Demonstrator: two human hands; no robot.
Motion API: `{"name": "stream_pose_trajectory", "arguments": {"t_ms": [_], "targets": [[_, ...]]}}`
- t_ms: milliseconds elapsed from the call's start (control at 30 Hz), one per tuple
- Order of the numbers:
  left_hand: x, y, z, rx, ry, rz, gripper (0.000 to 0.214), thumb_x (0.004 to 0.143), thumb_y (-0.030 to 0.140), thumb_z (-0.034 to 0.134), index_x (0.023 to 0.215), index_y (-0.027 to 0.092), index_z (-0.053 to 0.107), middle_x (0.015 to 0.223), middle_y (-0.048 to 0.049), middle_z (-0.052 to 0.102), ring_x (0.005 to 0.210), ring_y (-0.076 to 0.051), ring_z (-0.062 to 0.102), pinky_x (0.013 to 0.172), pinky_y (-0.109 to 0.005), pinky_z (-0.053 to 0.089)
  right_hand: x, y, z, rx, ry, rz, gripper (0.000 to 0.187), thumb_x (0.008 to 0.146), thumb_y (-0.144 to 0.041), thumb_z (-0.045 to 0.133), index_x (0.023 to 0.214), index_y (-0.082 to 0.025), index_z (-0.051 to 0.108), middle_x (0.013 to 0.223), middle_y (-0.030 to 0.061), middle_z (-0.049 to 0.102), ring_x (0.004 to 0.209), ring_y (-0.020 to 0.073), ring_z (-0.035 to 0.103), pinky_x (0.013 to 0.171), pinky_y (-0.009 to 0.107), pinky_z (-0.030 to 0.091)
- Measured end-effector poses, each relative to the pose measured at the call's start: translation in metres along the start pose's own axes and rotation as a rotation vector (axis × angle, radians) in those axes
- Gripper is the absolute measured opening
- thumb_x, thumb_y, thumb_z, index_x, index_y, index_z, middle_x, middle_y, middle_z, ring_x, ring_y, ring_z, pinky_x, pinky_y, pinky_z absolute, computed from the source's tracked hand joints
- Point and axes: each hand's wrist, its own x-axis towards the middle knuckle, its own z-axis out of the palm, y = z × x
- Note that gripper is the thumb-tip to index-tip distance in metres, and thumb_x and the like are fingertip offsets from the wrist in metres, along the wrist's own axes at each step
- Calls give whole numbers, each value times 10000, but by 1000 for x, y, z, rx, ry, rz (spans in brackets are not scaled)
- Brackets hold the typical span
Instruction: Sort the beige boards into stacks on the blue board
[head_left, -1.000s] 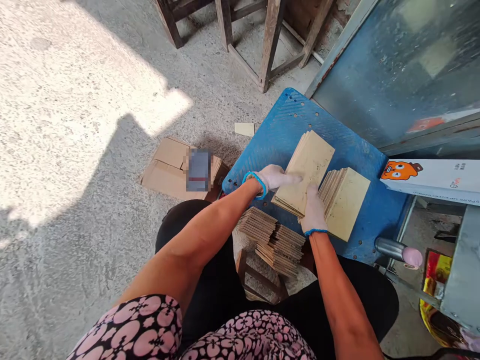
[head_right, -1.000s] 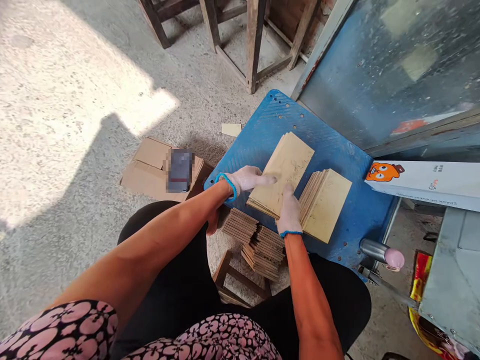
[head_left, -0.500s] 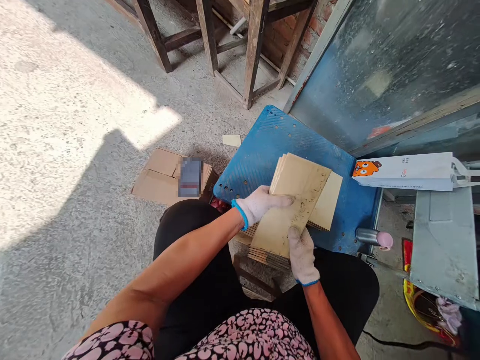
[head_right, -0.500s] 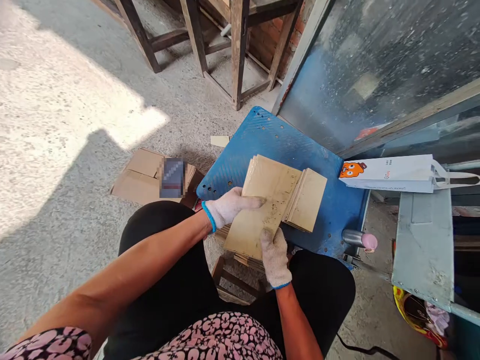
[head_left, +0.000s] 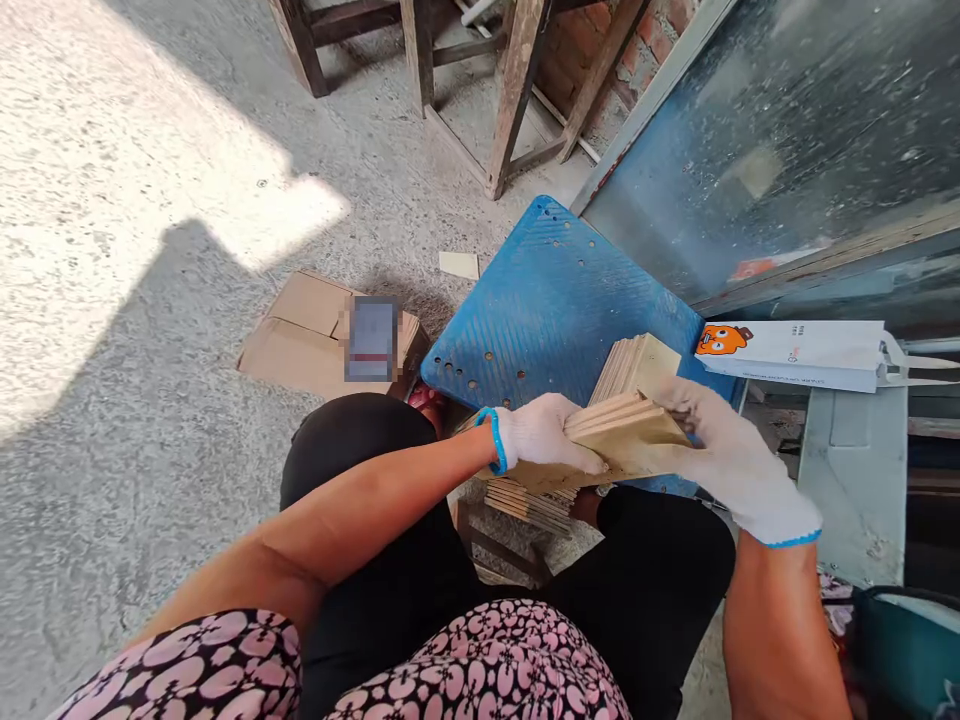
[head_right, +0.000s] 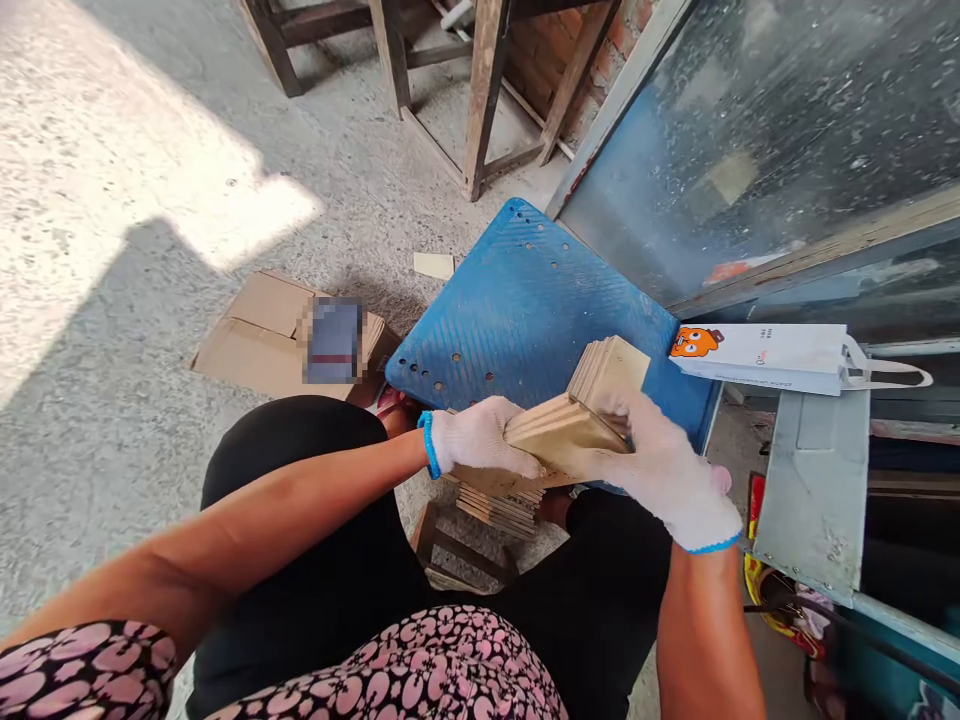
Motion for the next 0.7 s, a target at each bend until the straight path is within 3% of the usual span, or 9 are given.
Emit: {"name": "stream_pose_trajectory", "arguments": {"t_ms": [100, 300, 400, 500, 567, 700], "targets": [[-4, -1, 4, 80, -80, 19, 400, 586, 443, 877, 861, 166, 790, 744, 18, 737, 730, -174, 658, 581, -213, 450, -8, 0, 10, -164, -277, 57, 615, 612, -467, 899, 1190, -321, 748, 986, 23, 784, 852, 272, 734, 734, 372, 599], [-4, -6, 7, 241, -228, 26, 397, 585, 423, 901, 880, 177, 803, 752, 20, 750, 726, -172, 668, 600, -211, 458, -52, 28, 31, -191, -222, 50, 503, 695, -578, 810, 1104, -290, 766, 929, 41, 785, 794, 263, 726, 701, 369, 584], [2, -3, 0, 269, -454, -6, 489, 581, 411, 901, 1007, 194, 801, 882, 10, 786, 829, -209, 694, 677, -244, 509, -75, 29, 41, -176, -191, 91, 530, 726, -607, 770, 1119, -252, 750, 939, 50, 781, 803, 247, 720, 713, 347, 581], [10, 6, -16, 326, -697, -64, 575, 543, 423, 908, 1065, 212, 794, 962, 6, 792, 898, -247, 697, 736, -293, 535, -87, 23, 54, -207, -252, 156, 600, 760, -626, 736, 1206, -225, 722, 1002, 63, 779, 875, 246, 723, 762, 336, 577], [16, 13, -29, 352, -654, -51, 639, 532, 450, 899, 1118, 225, 780, 1023, 9, 784, 958, -261, 687, 795, -312, 531, -90, 18, 66, -259, -324, 179, 621, 781, -638, 717, 1263, -245, 707, 1075, 69, 772, 948, 260, 723, 802, 345, 572], [25, 21, -50, 360, -270, 32, 677, 629, 569, 793, 1207, 224, 728, 1133, 3, 737, 1080, -257, 639, 892, -310, 481, -88, 11, 102, -320, -451, 160, 587, 836, -626, 673, 1313, -285, 686, 1180, 69, 749, 1054, 277, 709, 889, 366, 550]]}}
